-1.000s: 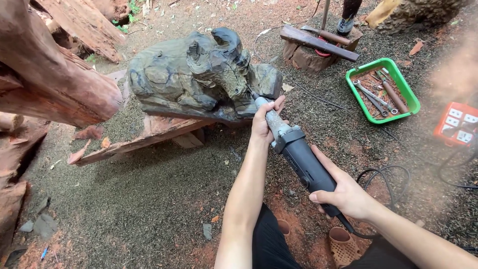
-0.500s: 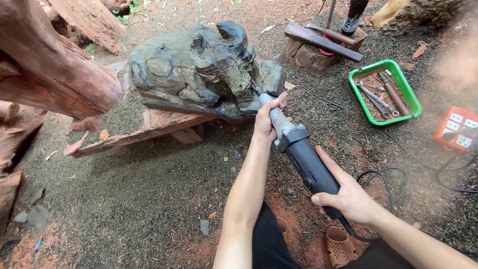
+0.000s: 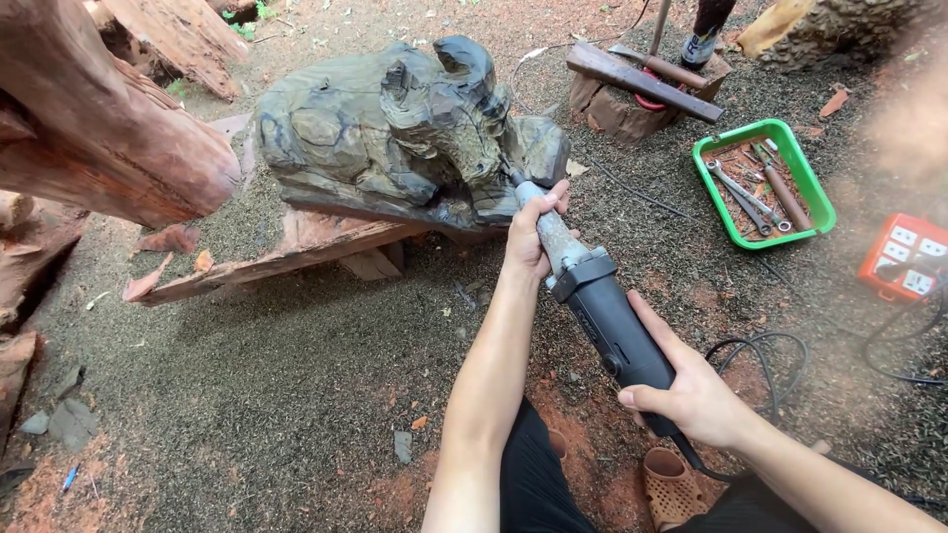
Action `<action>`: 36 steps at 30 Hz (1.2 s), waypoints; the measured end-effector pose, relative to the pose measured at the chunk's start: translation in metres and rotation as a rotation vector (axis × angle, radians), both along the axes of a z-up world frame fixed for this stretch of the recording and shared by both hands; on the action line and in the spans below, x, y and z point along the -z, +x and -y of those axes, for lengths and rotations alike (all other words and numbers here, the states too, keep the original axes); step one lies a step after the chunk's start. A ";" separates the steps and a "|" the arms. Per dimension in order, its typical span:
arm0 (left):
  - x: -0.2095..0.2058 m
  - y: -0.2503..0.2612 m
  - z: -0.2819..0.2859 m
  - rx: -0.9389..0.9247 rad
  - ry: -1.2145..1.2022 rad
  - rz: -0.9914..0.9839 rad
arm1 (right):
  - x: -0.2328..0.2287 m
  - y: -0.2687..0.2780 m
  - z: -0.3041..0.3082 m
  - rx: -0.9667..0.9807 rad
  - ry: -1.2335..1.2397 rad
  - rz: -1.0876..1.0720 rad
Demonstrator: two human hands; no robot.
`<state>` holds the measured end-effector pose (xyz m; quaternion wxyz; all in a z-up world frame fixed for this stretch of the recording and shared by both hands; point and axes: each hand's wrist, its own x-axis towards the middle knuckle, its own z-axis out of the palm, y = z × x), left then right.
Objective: Using a power rotary tool to carve details into a wooden sculpture of a water buffalo.
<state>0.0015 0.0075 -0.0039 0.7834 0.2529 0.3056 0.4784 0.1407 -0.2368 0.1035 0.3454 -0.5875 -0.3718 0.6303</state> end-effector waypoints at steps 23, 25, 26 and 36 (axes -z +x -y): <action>-0.022 -0.001 0.002 0.025 0.126 0.061 | 0.019 0.000 0.005 -0.093 0.104 0.272; -0.030 -0.001 0.011 0.175 0.161 0.353 | 0.039 0.004 0.011 -0.124 0.231 0.318; -0.022 -0.002 0.012 0.176 0.162 0.350 | 0.043 0.007 0.012 -0.122 0.233 0.316; -0.056 0.010 0.056 0.083 0.054 0.145 | 0.020 0.038 0.014 -0.285 0.478 0.948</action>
